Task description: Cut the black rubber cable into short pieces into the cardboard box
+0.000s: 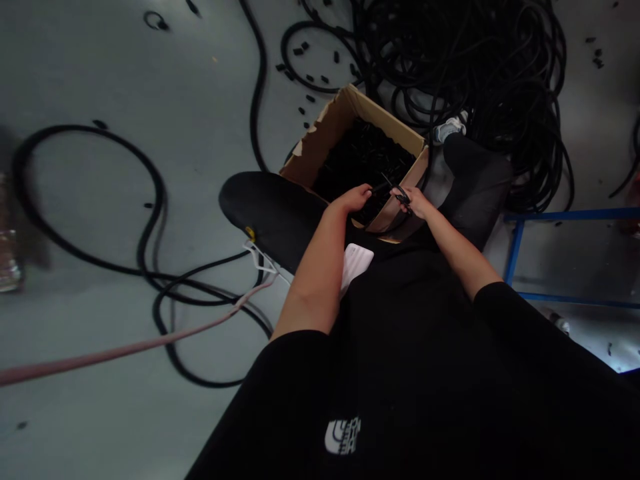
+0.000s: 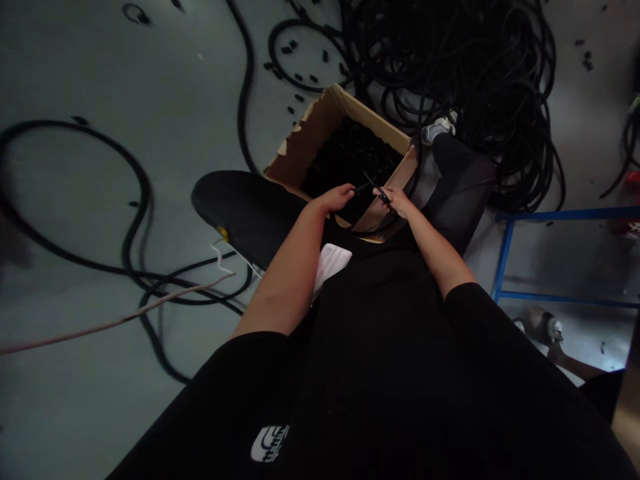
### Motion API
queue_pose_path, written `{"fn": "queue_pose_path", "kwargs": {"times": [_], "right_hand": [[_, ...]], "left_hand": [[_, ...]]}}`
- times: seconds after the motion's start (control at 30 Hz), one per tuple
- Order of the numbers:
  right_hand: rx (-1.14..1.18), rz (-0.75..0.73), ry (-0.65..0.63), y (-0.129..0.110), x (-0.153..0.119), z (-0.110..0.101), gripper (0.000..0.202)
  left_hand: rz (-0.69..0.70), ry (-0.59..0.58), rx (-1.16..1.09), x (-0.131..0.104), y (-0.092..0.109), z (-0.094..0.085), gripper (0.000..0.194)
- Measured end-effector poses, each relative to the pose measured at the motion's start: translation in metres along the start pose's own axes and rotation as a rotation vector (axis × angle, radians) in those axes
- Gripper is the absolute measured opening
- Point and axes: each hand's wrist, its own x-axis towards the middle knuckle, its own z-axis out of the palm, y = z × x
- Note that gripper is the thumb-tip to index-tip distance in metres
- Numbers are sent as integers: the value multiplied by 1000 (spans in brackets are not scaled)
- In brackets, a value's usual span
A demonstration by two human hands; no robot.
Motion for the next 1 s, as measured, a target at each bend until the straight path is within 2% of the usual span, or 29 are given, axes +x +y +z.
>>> {"fn": "queue_pose_path", "kwargs": {"times": [0.3, 0.47, 0.6, 0.93, 1.0], "right_hand": [[-53, -18, -13, 3, 5, 4, 34], [-70, -23, -34, 5, 6, 6, 29], [-82, -19, -61, 3, 1, 8, 33], [-142, 14, -112, 1, -6, 13, 47], [-146, 17, -105, 2, -5, 13, 44]], "left_hand": [[-130, 34, 23, 0, 0, -4, 24], [-195, 15, 111, -6, 7, -8, 34], [-221, 7, 122, -8, 9, -10, 37], [-174, 58, 134, 6, -15, -7, 20], [-182, 53, 128, 7, -16, -7, 18]]}}
